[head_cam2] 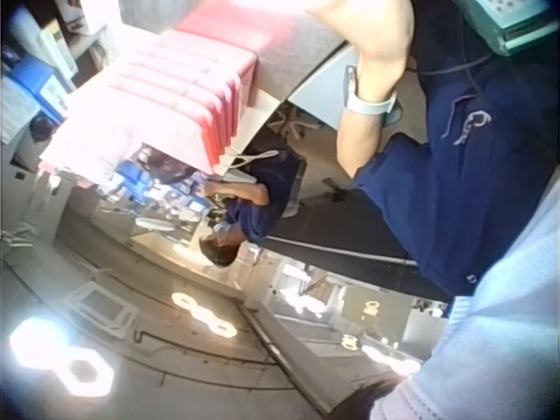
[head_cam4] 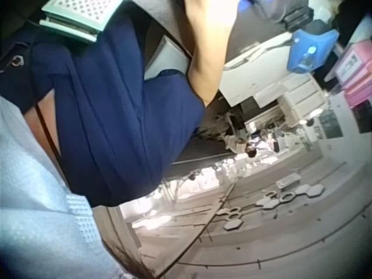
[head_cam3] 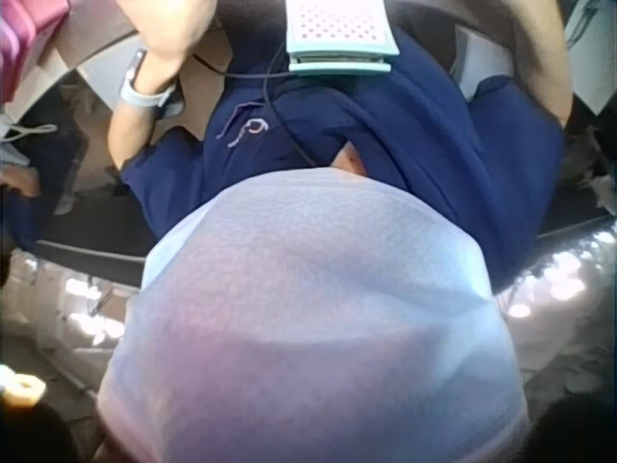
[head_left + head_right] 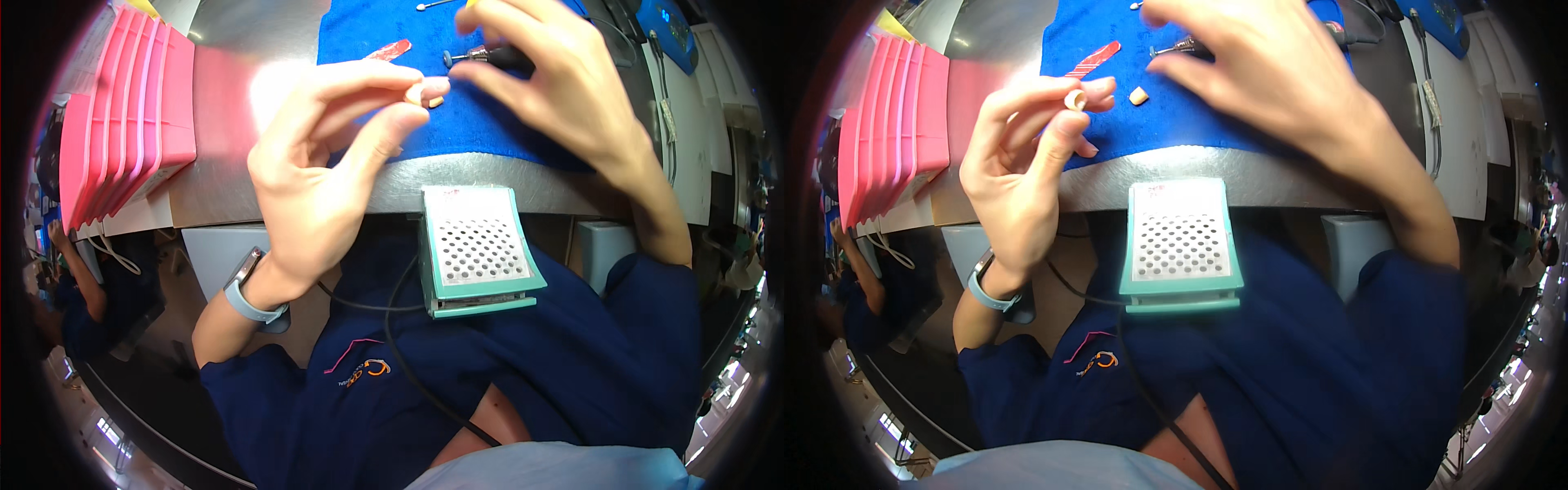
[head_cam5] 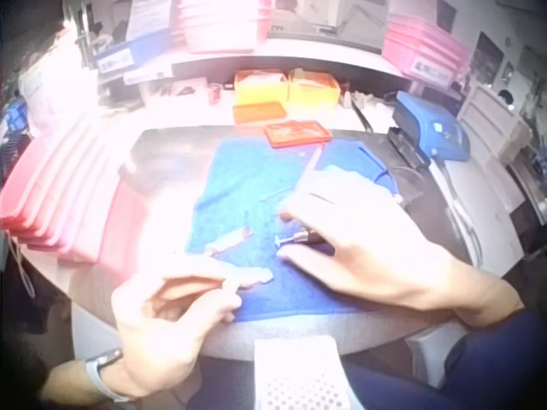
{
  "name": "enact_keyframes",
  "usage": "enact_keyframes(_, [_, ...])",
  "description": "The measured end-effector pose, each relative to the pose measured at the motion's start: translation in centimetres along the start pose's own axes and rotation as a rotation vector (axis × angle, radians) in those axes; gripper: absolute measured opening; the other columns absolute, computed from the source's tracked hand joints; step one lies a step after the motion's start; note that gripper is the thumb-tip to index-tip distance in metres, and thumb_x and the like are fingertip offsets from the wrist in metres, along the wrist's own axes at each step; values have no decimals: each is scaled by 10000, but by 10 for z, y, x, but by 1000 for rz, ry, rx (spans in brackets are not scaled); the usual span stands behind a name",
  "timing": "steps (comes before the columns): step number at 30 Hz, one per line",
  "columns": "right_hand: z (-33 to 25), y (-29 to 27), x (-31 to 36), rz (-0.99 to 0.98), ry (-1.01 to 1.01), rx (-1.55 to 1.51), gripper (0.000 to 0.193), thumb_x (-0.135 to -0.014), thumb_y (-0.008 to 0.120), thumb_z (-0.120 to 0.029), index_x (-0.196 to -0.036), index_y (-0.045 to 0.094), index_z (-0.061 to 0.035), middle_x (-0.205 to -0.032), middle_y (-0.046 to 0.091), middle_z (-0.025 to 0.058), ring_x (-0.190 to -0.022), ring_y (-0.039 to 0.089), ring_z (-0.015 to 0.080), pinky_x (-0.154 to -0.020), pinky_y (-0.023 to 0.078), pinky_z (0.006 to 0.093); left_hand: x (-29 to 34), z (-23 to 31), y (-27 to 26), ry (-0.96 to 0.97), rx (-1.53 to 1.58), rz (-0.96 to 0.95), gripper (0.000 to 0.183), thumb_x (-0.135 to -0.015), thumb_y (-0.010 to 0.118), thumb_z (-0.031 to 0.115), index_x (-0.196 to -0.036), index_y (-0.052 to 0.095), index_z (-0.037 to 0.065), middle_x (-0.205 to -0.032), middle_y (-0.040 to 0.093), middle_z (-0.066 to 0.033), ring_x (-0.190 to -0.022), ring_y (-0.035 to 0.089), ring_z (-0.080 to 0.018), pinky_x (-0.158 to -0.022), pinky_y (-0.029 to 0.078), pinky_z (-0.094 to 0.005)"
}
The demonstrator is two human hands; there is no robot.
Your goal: The person grinds a dental crown using a rotary tool and fits it onto a dental model by hand. They repeatedly polish the crown with the rotary tool and assemble it onto the model by hand.
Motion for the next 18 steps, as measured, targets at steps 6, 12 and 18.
enact_keyframes(6, [30,2,12,-214,-55,-2,290,-931,579,-284,-997,579,-1,-865,615,179,-787,623,358,-729,507,397,0,1,4,-113,133,28,178,-938,574,17,-1110,554,-24,-1087,670,-206,-934,684,-231,-614,522,-239])
enact_keyframes(12, [29,-7,6,-164,178,-319,204,-925,588,-187,-1005,511,-16,-777,622,153,-675,639,330,-608,507,379,2,-3,3,-114,148,-12,196,-935,577,16,-1124,530,-16,-1089,667,-212,-898,690,-239,-587,530,-251])
enact_keyframes(18, [-4,-14,6,31,-180,-119,147,-858,631,-148,-916,574,-26,-679,574,93,-527,592,241,-457,465,324,1,-4,4,-135,152,10,193,-928,582,1,-1112,530,-16,-1082,668,-204,-929,688,-244,-585,537,-251])
Point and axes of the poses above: each hand's wrist, its own x-axis away from the middle knuckle, its own y-axis out of the palm, z = x × y, the point moved 2 cm from there along -x, towards the middle knuckle
